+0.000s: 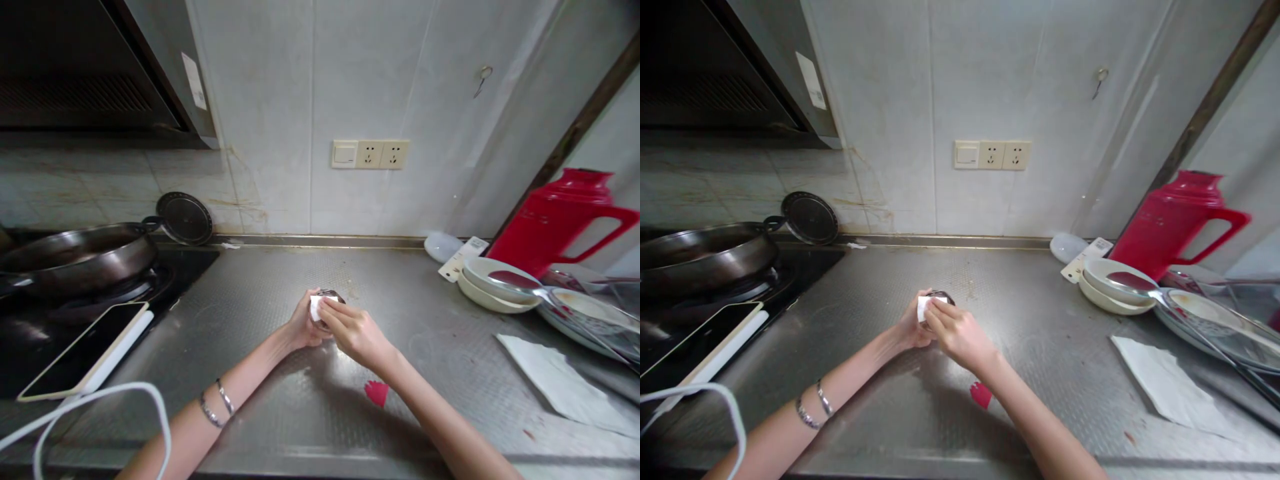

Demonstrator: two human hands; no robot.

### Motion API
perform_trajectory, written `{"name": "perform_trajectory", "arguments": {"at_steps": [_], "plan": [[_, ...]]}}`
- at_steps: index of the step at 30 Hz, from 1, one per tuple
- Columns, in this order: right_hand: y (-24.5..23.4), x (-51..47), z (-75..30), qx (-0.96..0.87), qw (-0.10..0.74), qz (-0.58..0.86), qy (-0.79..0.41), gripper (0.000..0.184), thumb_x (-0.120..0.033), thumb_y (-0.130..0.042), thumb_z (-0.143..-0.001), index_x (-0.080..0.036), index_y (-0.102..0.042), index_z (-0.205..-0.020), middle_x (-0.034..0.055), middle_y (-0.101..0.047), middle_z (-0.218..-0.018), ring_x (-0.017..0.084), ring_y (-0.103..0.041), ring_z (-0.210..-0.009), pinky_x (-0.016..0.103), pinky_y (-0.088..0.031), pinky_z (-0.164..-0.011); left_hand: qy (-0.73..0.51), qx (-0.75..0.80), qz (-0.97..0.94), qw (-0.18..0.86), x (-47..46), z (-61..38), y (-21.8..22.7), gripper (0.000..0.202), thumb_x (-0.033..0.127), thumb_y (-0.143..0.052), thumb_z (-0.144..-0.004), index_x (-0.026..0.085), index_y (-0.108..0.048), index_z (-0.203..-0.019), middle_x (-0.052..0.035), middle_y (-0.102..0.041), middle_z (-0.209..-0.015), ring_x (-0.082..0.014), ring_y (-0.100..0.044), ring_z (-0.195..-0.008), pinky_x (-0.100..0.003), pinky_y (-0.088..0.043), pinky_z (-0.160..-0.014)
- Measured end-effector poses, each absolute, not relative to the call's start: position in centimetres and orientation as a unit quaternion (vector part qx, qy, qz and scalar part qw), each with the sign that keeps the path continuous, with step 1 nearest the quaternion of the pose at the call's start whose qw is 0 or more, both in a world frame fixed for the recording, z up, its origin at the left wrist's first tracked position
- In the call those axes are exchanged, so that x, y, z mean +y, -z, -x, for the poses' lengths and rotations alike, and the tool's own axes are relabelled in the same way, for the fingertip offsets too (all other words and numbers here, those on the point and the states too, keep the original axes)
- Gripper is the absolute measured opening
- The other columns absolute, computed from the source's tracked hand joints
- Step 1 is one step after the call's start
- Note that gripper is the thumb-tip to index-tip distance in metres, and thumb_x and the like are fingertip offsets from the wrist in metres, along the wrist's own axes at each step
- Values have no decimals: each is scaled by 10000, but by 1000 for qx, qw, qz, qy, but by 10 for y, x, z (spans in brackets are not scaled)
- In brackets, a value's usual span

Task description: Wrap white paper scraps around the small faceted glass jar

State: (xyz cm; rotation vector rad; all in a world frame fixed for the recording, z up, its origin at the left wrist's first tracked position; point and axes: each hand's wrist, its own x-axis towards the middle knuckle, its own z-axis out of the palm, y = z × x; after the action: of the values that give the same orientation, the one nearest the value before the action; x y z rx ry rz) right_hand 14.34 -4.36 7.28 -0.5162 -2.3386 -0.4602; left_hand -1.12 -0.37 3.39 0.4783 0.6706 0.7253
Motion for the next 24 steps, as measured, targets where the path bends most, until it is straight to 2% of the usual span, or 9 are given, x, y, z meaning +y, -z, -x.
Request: {"name": "perform_trajectory", "arguments": {"at_steps": [3,8,14,17,21,24], "plan": [[-74,-45,-141,-906,339,191,167,241,-22,-376,-894,-83,-582,-1002,147,-704,-993,246,-621,-1081,339,-563,-851,-347,295,-213,864,-4,10,-34,448,576,-495,-778,169,-468,-593,46,-342,-394,-47,-234,-300,-186,-108,-316],[-76,-39,-149,-899,325,242,168,231,-12,-382,-883,-98,-584,-956,150,-704,-963,255,-647,-1021,345,-574,-795,-366,282,-206,862,-6,9,-39,464,571,-427,-810,149,-548,-661,6,-463,-434,-58,-300,-302,-175,-160,-313],[-72,-42,-144,-915,304,207,167,211,-39,-395,-897,-126,-582,-944,125,-701,-965,237,-632,-1048,315,-571,-793,-380,286,-185,860,-1,9,-30,442,559,-524,-763,141,-524,-620,43,-393,-394,-38,-249,-277,-153,-97,-291],[-74,-41,-145,-916,308,208,150,213,-24,-395,-889,-122,-575,-946,129,-703,-940,235,-640,-1034,319,-572,-783,-385,260,-192,864,1,11,-29,416,533,-539,-764,131,-550,-660,35,-422,-417,-30,-250,-288,-144,-97,-298],[-76,-36,-151,-908,315,237,140,214,-13,-398,-882,-124,-574,-933,139,-702,-950,244,-637,-1045,320,-567,-785,-371,264,-212,864,0,14,-34,477,597,-483,-766,135,-577,-689,-1,-477,-437,-49,-291,-292,-153,-76,-300],[-73,-37,-149,-913,317,217,141,214,-30,-396,-891,-127,-577,-952,122,-707,-943,241,-626,-1072,315,-564,-808,-365,273,-215,864,-2,14,-35,504,613,-468,-765,127,-593,-719,8,-470,-433,-47,-276,-280,-159,-59,-301]]}}
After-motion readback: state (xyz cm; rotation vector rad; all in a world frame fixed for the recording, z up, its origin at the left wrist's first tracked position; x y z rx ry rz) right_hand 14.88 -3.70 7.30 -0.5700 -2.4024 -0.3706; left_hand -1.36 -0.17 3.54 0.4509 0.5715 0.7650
